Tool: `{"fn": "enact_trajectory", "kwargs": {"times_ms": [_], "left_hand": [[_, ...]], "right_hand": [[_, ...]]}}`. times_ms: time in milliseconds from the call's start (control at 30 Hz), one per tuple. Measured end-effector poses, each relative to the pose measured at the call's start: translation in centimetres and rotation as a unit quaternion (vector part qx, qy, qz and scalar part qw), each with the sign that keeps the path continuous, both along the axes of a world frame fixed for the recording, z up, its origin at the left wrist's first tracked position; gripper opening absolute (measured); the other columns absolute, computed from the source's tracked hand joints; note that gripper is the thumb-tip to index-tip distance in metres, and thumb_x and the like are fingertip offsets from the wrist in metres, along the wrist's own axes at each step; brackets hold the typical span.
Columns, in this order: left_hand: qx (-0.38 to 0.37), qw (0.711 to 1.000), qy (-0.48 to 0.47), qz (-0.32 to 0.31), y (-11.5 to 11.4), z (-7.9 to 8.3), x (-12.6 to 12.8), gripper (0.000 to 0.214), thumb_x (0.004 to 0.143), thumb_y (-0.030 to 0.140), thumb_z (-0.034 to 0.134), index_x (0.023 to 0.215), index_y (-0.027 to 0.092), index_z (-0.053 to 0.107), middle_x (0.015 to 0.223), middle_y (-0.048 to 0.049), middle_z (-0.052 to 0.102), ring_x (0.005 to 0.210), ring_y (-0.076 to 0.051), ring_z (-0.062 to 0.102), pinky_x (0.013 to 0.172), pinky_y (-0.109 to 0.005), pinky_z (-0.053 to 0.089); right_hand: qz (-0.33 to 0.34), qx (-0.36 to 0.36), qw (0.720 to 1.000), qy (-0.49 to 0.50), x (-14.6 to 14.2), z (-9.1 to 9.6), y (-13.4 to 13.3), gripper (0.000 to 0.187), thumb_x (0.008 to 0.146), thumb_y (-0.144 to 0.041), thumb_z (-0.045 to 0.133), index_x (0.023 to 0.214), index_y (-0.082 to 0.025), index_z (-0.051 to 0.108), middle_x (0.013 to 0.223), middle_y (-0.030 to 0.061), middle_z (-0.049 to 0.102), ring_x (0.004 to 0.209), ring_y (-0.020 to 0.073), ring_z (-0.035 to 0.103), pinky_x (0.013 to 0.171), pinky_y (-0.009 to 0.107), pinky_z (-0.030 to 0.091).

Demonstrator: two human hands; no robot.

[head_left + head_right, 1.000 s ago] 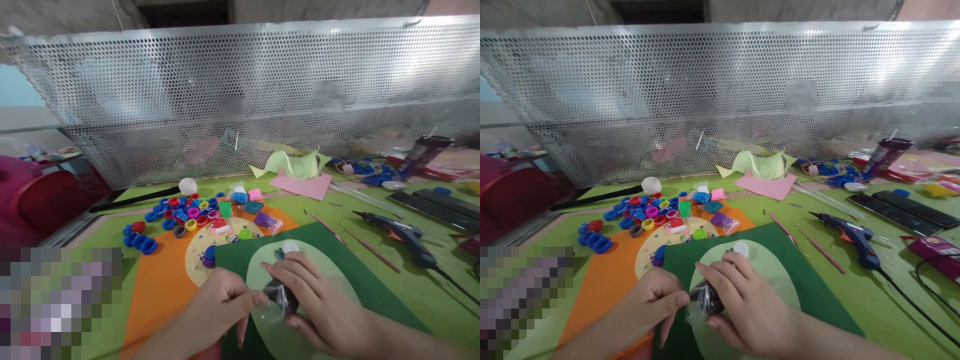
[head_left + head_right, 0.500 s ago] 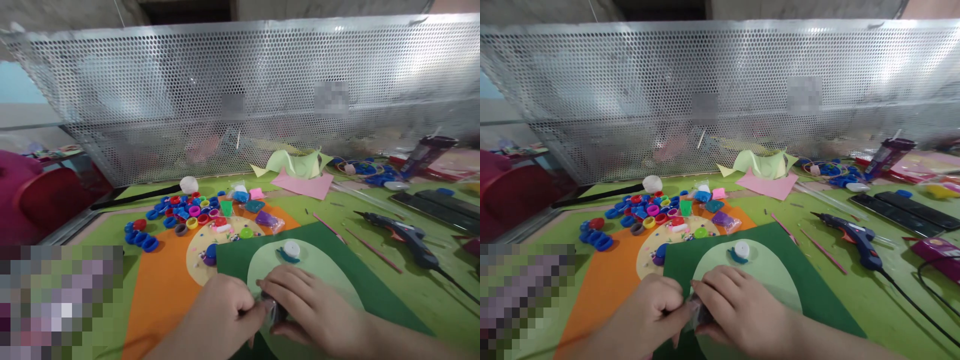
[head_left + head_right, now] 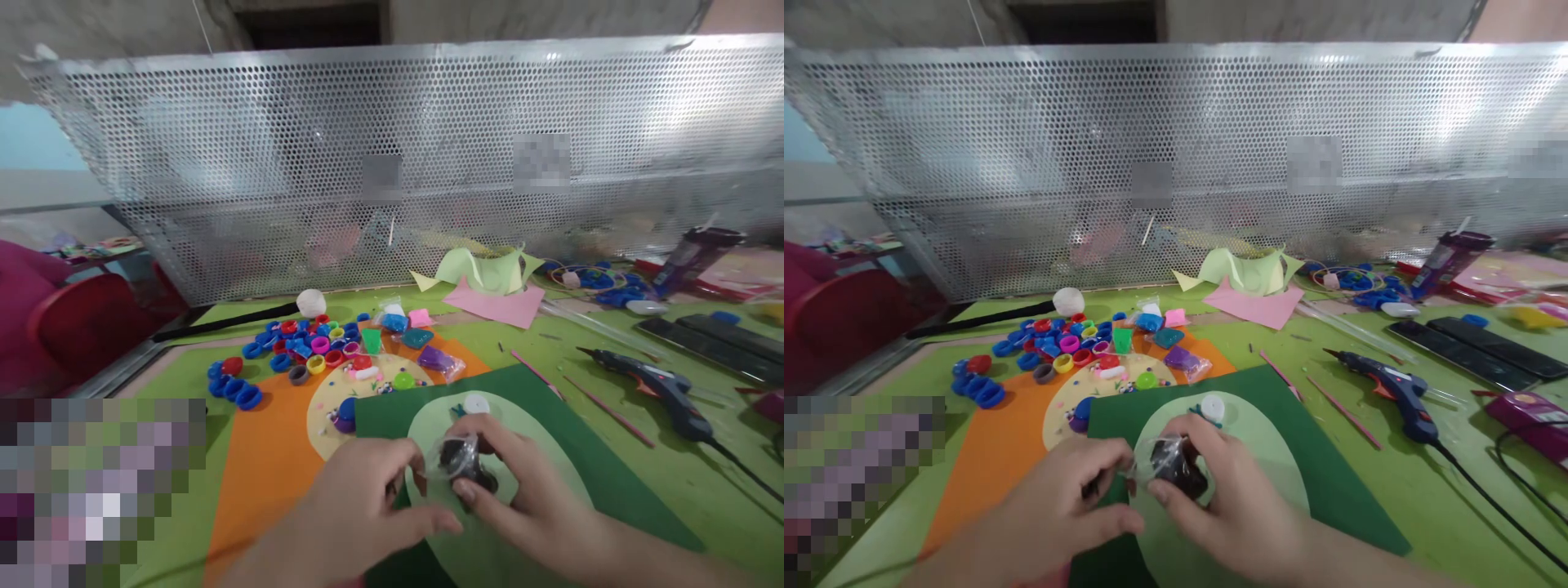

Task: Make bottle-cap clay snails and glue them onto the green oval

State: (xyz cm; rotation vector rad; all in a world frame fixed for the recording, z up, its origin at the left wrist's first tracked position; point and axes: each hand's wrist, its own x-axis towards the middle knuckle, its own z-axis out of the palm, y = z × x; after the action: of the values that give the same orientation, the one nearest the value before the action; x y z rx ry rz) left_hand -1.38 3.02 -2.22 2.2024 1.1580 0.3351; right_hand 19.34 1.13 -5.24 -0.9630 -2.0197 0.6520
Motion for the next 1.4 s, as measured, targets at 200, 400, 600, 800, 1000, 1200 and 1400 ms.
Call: {"fn": "enact_trajectory", "kwargs": {"times_ms": [200,400,600,800,1000,1200,1400], "left_hand": [[-0.034,0.998,-0.033,-0.036,-0.5,-0.5,0.6,0.039,0.095,0.034,0.034,0.063,0.017,0.051,0.059,0.0037,0.048,0.057,-0.01,0.047,0.054,-0.02,0.031],[-0.073,0.994,-0.076,-0.043,-0.4,0.5,0.4,0.045,0.094,0.036,0.036,0.055,0.017,0.049,0.052,0.004,0.045,0.054,-0.01,0.045,0.054,-0.02,0.032],[-0.133,0.985,-0.102,-0.048,-0.6,-0.1,0.6,0.044,0.091,0.031,0.038,0.05,0.017,0.043,0.045,0.0056,0.038,0.045,-0.008,0.036,0.046,-0.021,0.028],[-0.13,0.989,-0.075,-0.016,-0.4,-0.8,0.8,0.043,0.091,0.037,0.038,0.053,0.017,0.046,0.048,0.0053,0.038,0.047,-0.009,0.037,0.046,-0.022,0.026],[-0.094,0.994,-0.049,-0.004,-0.3,-1.0,1.4,0.041,0.087,0.041,0.046,0.055,0.018,0.035,0.052,0.0062,0.036,0.05,-0.009,0.033,0.045,-0.022,0.021],[-0.048,0.993,-0.084,-0.06,-0.7,-1.6,1.4,0.04,0.087,0.031,0.043,0.052,0.017,0.03,0.05,0.0065,0.026,0.048,-0.007,0.027,0.045,-0.023,0.018],[-0.063,0.994,-0.079,-0.052,-1.0,-0.9,1.4,0.04,0.086,0.029,0.044,0.05,0.017,0.033,0.046,0.0068,0.027,0.044,-0.007,0.028,0.042,-0.021,0.018]], "right_hand": [[0.026,-0.051,0.998,0.029,-0.1,0.1,0.1,0.009,0.085,-0.03,0.049,0.086,-0.023,0.044,0.068,-0.0016,0.052,0.059,0.0138,0.047,0.05,0.023,0.042],[0.069,-0.194,0.967,0.152,0.0,0.2,0.5,0.027,0.086,-0.047,0.052,0.081,-0.021,0.047,0.072,-0.0013,0.048,0.065,0.0133,0.051,0.058,0.024,0.046],[0.085,-0.222,0.96,0.148,0.0,0.2,0.4,0.038,0.087,-0.057,0.048,0.078,-0.02,0.052,0.075,0.0018,0.057,0.072,0.0148,0.055,0.065,0.026,0.048],[0.02,-0.147,0.988,0.05,-0.2,0.2,0.8,0.037,0.092,-0.046,0.043,0.075,-0.018,0.06,0.071,0.0037,0.064,0.065,0.0136,0.057,0.062,0.023,0.045],[0.06,-0.091,0.994,0.011,0.0,0.0,0.8,0.03,0.094,-0.037,0.043,0.081,-0.022,0.064,0.081,0.0015,0.07,0.075,0.0135,0.062,0.072,0.024,0.043],[0.096,-0.22,0.969,0.054,-0.4,-0.1,0.7,0.043,0.088,-0.057,0.043,0.078,-0.017,0.057,0.072,0.0022,0.059,0.066,0.0133,0.052,0.062,0.022,0.043],[0.079,-0.225,0.97,0.04,-0.5,-0.5,0.7,0.047,0.089,-0.055,0.042,0.065,-0.017,0.056,0.061,-0.0004,0.053,0.06,0.0111,0.048,0.056,0.02,0.038]]}}
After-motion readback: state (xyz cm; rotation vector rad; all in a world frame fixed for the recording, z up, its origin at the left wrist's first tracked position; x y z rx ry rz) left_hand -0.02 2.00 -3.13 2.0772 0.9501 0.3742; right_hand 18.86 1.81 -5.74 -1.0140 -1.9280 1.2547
